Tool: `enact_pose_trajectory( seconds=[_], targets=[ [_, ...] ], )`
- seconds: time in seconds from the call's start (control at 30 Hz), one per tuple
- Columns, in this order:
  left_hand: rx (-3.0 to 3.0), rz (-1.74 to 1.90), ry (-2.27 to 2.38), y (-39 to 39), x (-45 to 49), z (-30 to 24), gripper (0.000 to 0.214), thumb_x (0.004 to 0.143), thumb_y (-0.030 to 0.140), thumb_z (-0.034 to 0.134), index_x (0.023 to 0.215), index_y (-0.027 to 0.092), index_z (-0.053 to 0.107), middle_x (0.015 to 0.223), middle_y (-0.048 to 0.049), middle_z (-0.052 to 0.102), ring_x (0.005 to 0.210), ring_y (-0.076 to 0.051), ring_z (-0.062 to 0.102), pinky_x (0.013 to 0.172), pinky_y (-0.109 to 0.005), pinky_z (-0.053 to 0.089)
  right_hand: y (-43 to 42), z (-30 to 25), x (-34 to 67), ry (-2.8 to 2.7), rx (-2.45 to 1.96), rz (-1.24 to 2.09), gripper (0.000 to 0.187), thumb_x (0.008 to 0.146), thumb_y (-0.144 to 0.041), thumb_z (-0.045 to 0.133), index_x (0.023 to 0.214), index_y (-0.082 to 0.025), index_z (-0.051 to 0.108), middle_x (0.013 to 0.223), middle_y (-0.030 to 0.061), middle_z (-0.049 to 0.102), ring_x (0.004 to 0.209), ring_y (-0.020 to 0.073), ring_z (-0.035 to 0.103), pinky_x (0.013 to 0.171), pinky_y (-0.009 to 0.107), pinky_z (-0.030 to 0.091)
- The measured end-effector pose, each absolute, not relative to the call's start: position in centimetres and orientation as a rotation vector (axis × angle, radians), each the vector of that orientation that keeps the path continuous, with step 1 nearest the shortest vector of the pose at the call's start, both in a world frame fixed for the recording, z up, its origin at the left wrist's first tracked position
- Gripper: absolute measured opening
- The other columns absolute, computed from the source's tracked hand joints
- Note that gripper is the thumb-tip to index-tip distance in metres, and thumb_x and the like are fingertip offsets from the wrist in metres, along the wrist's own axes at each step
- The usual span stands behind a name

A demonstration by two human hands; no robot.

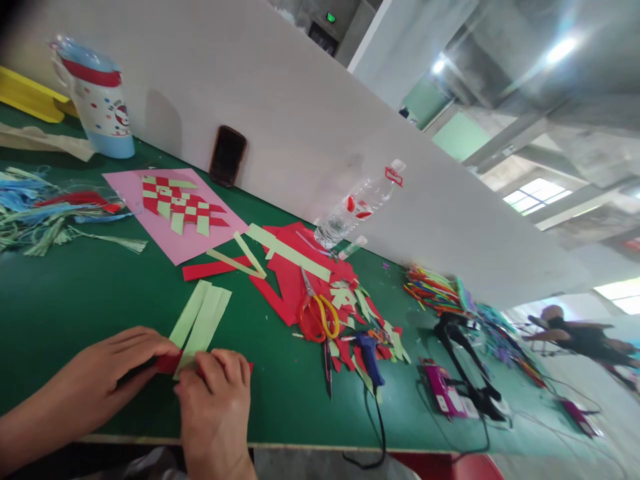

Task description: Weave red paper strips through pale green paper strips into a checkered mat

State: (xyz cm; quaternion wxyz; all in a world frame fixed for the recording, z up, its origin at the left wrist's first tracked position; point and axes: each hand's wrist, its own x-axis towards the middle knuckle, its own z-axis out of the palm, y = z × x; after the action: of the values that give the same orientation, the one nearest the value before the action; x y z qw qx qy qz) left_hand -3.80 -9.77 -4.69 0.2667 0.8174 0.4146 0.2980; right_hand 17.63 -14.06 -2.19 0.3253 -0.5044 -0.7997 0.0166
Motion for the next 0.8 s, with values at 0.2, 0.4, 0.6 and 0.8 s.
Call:
enact_pose_trajectory(
  seconds=[0.2,0.4,0.6,0.8],
  targets=[
    [2.215,0.815,1.124,-9.8,-3.7,-4.7,0.023,0.106,0.024,0.047,0.108,0.029,0.069,0.104,-0.0002,0.078,0.098,-0.017,0.071,0.086,-0.026,0.054,-13.8,-2.2,16.9,-2.108,-1.376,0.041,0.002,0.101,-0.028,0.074,0.099,-0.028,0.074,0.107,-0.0019,0.080,0.099,0.0204,0.068,0.088,0.038,0.046],
    [2.197,0.798,1.128,-9.8,-3.7,-4.3,0.024,0.105,0.024,0.048,0.104,0.029,0.071,0.103,-0.0013,0.078,0.098,-0.018,0.071,0.085,-0.026,0.055,-14.1,-1.1,18.5,-2.062,-1.464,0.016,0.011,0.098,-0.031,0.076,0.106,-0.024,0.074,0.107,0.0039,0.076,0.099,0.0241,0.065,0.088,0.039,0.047],
    [2.192,0.822,1.133,-9.8,-3.6,-4.3,0.022,0.104,0.024,0.049,0.104,0.029,0.070,0.099,-0.0011,0.077,0.092,-0.018,0.072,0.081,-0.026,0.055,-14.3,-1.6,18.3,-2.062,-1.451,-0.008,0.008,0.101,-0.035,0.073,0.104,-0.027,0.074,0.113,0.0030,0.077,0.106,0.0272,0.064,0.094,0.044,0.045],
    [2.223,0.812,1.105,-9.7,-3.8,-4.0,0.024,0.106,0.025,0.047,0.103,0.029,0.071,0.099,-0.0007,0.077,0.094,-0.017,0.071,0.081,-0.025,0.055,-14.2,-1.4,18.1,-2.052,-1.450,0.012,0.010,0.103,-0.036,0.068,0.103,-0.028,0.075,0.113,0.0043,0.077,0.106,0.0277,0.065,0.094,0.045,0.048]
  ],
)
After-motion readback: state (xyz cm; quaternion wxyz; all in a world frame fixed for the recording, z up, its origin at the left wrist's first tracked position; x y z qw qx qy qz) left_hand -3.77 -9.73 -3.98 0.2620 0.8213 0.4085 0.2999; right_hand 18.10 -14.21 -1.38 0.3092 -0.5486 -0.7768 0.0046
